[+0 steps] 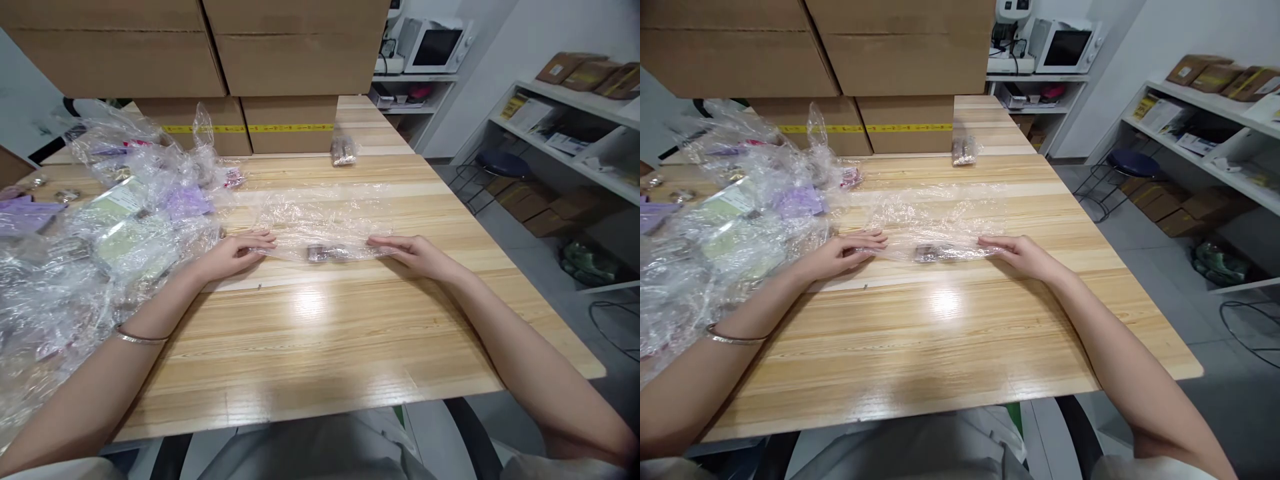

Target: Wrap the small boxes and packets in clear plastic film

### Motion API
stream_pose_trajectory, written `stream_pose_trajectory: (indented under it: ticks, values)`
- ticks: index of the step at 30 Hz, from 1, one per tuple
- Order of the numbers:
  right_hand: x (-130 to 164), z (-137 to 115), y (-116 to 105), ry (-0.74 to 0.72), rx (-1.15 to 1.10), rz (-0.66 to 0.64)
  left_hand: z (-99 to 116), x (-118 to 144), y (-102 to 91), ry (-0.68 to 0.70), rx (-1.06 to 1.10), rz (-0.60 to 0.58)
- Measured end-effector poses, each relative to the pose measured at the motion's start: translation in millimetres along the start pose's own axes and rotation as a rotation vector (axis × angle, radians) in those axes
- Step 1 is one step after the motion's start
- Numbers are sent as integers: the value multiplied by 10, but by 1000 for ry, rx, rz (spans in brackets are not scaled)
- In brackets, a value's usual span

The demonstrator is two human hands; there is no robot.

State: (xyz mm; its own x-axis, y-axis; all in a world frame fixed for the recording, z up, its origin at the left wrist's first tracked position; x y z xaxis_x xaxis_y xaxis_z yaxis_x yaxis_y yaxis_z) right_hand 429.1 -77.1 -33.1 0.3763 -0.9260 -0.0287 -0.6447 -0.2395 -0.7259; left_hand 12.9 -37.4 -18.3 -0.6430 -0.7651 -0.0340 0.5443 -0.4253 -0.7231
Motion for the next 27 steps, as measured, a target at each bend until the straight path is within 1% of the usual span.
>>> stream_pose_trajectory:
  ticks: [4,6,8,9,11,13,15,17,19,20,22,23,24,25,27]
  values:
    - [-20,26,-85,145,-131,90,6,-6,-23,-164,141,163]
    - [-39,50,-74,213,-147,150,37,-18,-2,-207,156,255]
    - [-62,81,-39,270,-139,192,68,-32,31,-216,145,333]
    - [-75,93,-20,278,-128,212,78,-40,50,-219,144,365]
    - [-99,108,5,247,-82,248,81,-54,87,-233,174,400]
    - [-117,112,14,198,11,274,58,-65,119,-250,231,407]
    - [-128,113,19,177,142,270,20,-72,140,-258,249,406]
    - [-130,110,38,187,270,247,-18,-74,153,-265,178,389]
    - [-118,90,67,194,379,265,-33,-67,154,-249,-2,415]
    - [-106,68,78,192,439,314,-25,-58,151,-219,-114,458]
    - [-68,-1,79,155,563,465,26,-33,140,-101,-307,550]
    - [-44,-44,70,102,608,513,63,-20,137,-19,-364,556]
    - [-21,-86,57,23,629,503,104,-7,136,71,-388,518]
    - [1,-122,44,-65,622,432,143,4,139,153,-384,435]
    - [39,-163,21,-199,554,184,194,16,152,258,-346,202]
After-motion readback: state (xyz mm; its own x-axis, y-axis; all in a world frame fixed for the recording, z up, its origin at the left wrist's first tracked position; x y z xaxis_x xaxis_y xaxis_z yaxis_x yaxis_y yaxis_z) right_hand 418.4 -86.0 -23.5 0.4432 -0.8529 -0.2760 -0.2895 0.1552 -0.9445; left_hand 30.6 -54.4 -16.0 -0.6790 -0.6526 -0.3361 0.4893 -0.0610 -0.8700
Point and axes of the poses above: each hand's wrist, its own x-axis away from the middle knuckle, its own y-axis out of the palm, z = x × y, the point moved 1 cm from there along -x, towards the middle knuckle, and after that the axes turned 5 degrees about x, right-handed, at the moved point
